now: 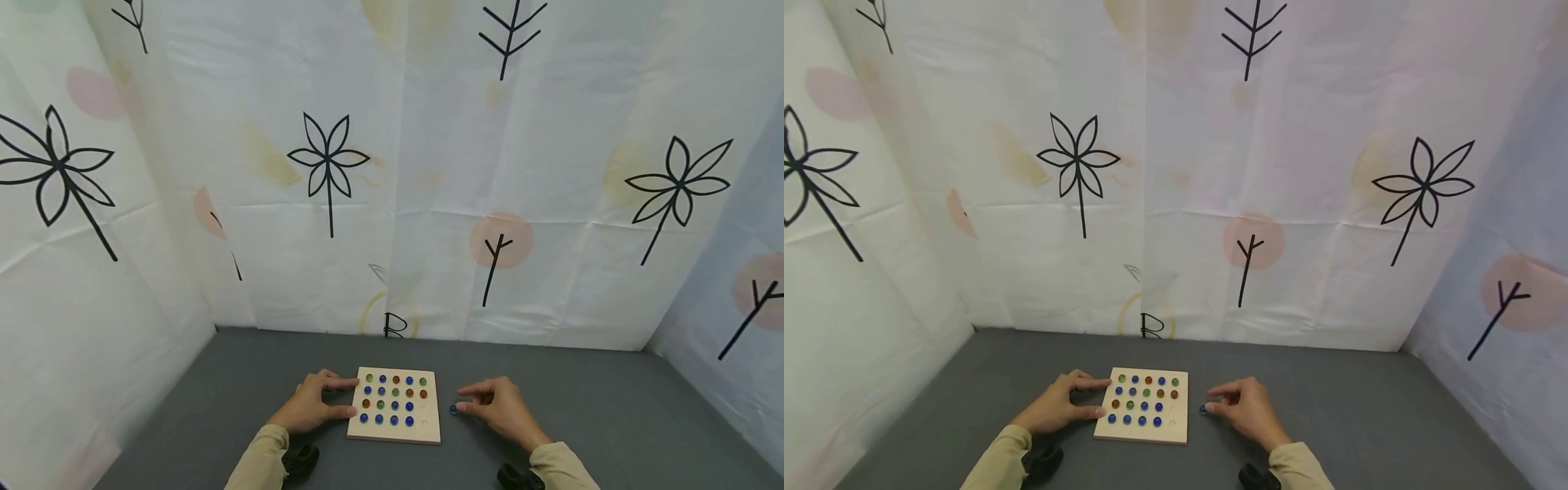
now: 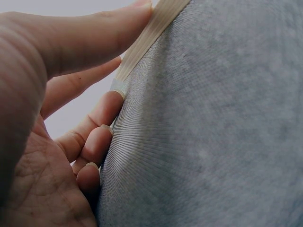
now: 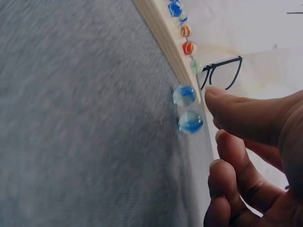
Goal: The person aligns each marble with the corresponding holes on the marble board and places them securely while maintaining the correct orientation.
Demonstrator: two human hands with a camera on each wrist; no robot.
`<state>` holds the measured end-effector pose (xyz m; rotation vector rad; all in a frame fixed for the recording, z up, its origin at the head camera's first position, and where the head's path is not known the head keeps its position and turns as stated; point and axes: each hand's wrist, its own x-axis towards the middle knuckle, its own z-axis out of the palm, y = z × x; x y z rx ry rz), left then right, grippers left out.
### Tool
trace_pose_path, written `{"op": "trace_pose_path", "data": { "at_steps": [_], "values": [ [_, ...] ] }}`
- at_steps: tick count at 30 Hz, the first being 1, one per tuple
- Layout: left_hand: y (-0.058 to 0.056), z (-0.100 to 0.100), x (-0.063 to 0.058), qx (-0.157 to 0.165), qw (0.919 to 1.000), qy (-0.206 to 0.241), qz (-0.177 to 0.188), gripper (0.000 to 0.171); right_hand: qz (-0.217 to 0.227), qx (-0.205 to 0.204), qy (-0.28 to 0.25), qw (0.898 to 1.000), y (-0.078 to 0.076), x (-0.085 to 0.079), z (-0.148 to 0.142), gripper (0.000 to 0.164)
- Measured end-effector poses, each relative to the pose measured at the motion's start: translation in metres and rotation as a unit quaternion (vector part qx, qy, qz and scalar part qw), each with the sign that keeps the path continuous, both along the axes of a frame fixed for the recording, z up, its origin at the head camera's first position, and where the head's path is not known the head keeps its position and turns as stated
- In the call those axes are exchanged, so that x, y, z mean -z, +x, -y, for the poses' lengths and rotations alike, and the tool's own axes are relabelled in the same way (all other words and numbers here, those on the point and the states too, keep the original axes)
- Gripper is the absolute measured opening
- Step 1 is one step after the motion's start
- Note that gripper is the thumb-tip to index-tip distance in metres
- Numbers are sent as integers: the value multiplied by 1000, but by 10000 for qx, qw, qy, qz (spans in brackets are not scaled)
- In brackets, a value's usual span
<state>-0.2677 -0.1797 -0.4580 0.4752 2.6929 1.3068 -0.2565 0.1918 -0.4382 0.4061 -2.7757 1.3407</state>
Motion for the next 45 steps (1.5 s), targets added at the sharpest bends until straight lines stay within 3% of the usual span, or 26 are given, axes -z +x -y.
{"op": "trace_pose_path", "data": {
  "at_steps": [27, 45],
  "values": [
    [2, 0, 0, -107, 9999, -50, 29, 55, 10, -155, 229, 9996, 3, 12, -6, 18],
    [2, 0, 0, -103, 9999, 4, 46, 54, 37, 30, 133, 9999, 6, 3, -6, 17]
  ]
}}
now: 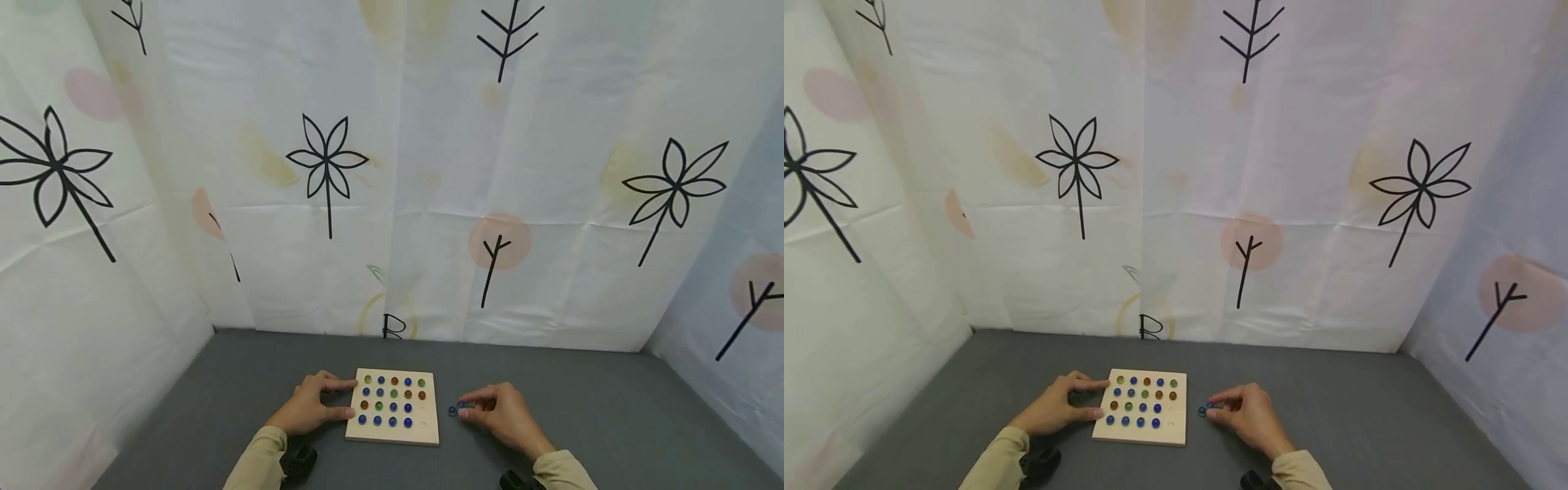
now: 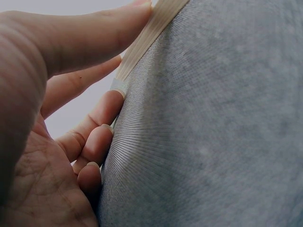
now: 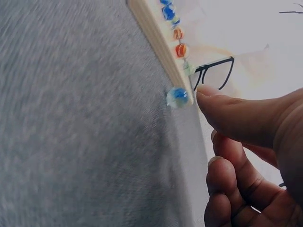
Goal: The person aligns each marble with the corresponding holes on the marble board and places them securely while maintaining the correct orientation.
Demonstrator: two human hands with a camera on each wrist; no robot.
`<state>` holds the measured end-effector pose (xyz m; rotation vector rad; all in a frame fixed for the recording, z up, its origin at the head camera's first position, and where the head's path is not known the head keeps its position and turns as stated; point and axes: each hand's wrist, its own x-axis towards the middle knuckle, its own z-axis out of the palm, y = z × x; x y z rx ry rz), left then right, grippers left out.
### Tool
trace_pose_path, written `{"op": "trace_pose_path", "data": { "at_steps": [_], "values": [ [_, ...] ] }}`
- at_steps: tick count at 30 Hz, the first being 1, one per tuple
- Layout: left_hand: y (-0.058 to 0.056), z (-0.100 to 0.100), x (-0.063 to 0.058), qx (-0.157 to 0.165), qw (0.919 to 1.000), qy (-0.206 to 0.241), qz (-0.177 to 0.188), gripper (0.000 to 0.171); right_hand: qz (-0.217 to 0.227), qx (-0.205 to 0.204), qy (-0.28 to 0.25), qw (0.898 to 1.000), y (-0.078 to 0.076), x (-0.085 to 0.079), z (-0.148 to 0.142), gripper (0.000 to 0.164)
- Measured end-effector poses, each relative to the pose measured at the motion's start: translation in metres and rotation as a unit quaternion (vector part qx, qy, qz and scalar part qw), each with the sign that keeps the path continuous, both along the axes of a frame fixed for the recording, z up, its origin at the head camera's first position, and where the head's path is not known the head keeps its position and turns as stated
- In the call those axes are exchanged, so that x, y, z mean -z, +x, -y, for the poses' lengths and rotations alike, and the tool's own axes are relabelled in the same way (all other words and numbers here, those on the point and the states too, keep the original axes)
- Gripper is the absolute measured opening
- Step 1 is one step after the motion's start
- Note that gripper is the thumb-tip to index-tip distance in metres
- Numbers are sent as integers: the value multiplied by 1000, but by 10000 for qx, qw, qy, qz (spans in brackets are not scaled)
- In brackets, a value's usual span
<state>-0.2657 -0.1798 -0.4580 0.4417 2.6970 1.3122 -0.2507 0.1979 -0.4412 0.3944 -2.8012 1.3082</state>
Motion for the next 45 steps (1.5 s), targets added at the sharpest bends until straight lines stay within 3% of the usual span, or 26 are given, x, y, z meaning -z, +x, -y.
{"op": "trace_pose_path", "data": {
  "at_steps": [15, 29, 45],
  "values": [
    [0, 3, 2, 22, 10000, 36, 73, 55, -202, -191, -253, 9993, 7, -12, 14, 19],
    [1, 1, 1, -46, 9999, -15, 112, 55, -327, -613, -142, 9975, 6, -5, 30, 17],
    [-1, 1, 1, -40, 10000, -62, 22, 54, -478, -722, 59, 9962, -4, -1, 48, 13]
  ]
}}
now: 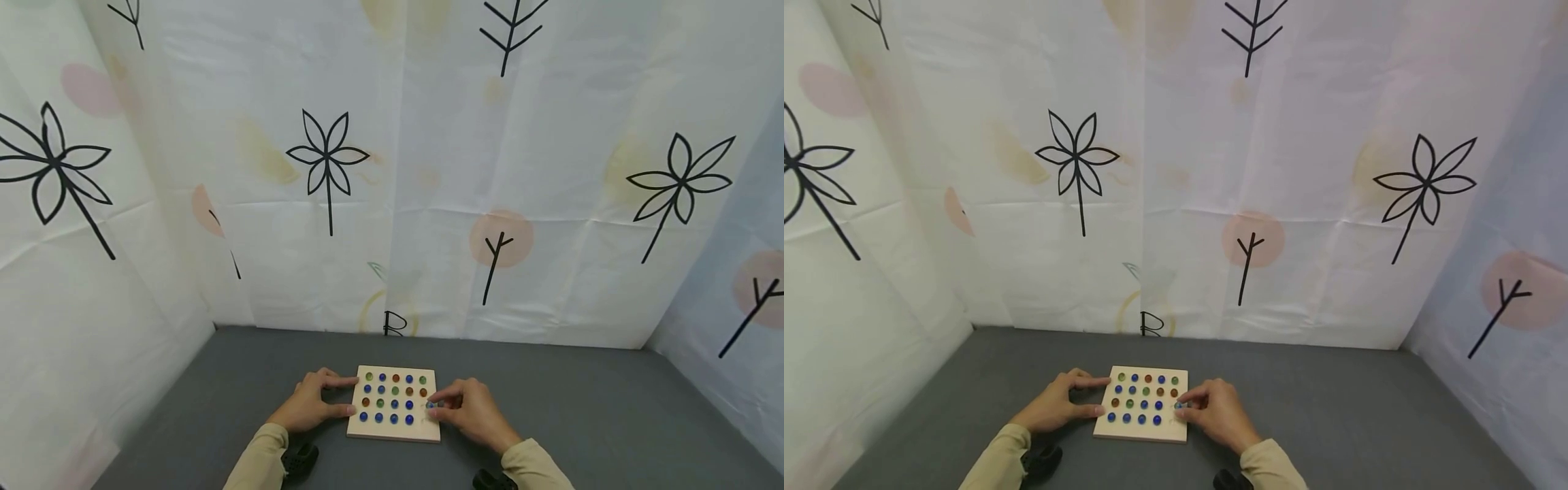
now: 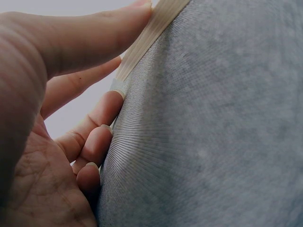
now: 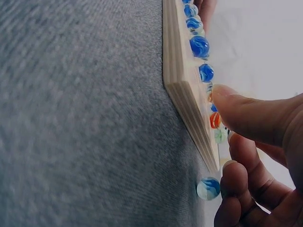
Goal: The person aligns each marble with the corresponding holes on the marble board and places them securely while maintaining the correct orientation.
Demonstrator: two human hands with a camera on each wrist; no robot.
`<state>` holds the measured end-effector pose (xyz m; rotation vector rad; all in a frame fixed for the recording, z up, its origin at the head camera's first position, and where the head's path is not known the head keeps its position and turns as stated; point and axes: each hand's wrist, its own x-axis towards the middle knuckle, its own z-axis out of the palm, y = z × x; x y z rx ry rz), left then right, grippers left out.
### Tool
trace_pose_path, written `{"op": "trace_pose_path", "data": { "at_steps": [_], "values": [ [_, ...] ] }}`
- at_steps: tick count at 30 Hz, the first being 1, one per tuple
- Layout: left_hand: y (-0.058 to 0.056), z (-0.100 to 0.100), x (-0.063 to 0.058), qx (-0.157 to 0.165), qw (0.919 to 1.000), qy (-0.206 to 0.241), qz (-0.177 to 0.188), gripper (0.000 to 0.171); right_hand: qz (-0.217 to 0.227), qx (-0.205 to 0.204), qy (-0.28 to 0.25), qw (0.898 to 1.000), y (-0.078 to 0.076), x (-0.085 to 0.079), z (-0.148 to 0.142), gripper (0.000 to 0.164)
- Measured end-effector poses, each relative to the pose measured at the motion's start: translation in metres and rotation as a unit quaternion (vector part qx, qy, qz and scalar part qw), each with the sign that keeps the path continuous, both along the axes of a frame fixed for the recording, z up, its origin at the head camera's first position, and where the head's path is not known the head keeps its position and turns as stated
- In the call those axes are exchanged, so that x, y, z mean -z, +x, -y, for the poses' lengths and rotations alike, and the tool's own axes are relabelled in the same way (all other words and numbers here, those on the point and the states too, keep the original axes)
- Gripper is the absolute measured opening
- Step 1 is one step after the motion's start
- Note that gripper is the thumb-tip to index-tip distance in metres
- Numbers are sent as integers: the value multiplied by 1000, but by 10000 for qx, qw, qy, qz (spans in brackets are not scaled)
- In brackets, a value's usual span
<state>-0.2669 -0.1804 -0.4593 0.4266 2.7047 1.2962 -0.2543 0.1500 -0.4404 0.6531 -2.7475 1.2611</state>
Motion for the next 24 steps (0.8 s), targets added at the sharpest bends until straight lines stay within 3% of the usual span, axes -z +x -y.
{"op": "trace_pose_path", "data": {
  "at_steps": [9, 24],
  "values": [
    [0, 0, 0, 47, 10000, 18, -38, 55, 31, -156, -2, 9999, -1, 1, 5, 14],
    [1, -1, -2, 93, 9999, 105, -39, 55, 28, -88, 194, 9998, -1, -2, 12, 12]
  ]
}}
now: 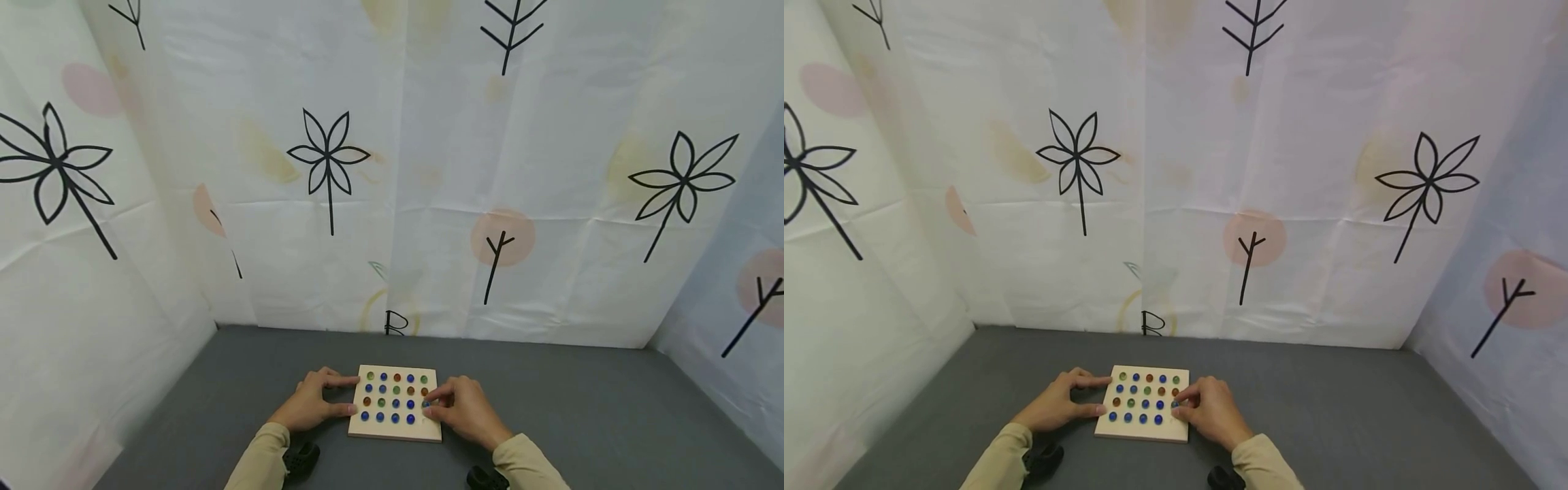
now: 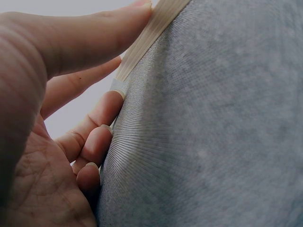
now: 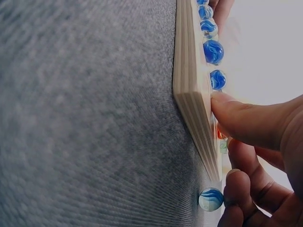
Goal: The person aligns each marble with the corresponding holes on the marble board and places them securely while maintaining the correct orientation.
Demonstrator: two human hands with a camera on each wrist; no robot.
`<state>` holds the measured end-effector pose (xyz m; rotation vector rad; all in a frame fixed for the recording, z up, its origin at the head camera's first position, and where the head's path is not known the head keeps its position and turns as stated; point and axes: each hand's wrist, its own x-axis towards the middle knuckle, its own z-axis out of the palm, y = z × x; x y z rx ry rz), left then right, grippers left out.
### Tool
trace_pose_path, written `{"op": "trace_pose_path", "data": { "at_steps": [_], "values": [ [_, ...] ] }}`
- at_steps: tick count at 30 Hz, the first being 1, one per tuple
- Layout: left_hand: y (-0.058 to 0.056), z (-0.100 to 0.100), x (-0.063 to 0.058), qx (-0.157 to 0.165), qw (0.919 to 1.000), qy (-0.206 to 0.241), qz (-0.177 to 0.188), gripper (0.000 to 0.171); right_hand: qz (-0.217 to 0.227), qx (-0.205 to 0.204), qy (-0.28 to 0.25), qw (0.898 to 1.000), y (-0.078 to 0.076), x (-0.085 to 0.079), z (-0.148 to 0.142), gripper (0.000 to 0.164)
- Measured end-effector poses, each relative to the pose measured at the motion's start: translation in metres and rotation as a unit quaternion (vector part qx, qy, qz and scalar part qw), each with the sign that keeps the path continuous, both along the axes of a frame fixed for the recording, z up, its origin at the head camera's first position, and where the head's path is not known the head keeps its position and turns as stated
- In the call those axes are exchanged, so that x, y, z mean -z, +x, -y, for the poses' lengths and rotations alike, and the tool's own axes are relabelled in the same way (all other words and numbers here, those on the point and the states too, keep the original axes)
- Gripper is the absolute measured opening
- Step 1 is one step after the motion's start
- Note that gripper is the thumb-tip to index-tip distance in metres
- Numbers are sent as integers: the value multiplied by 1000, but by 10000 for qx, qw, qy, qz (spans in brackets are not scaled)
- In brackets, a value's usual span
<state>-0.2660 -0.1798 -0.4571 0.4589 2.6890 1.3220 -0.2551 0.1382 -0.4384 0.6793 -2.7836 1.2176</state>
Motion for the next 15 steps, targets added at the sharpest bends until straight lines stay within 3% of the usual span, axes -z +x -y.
{"op": "trace_pose_path", "data": {
  "at_steps": [15],
  "values": [
    [0, 0, 2, -48, 10000, -53, -9, 54, 26, 60, -64, 10000, 0, 0, 1, 13]
  ]
}}
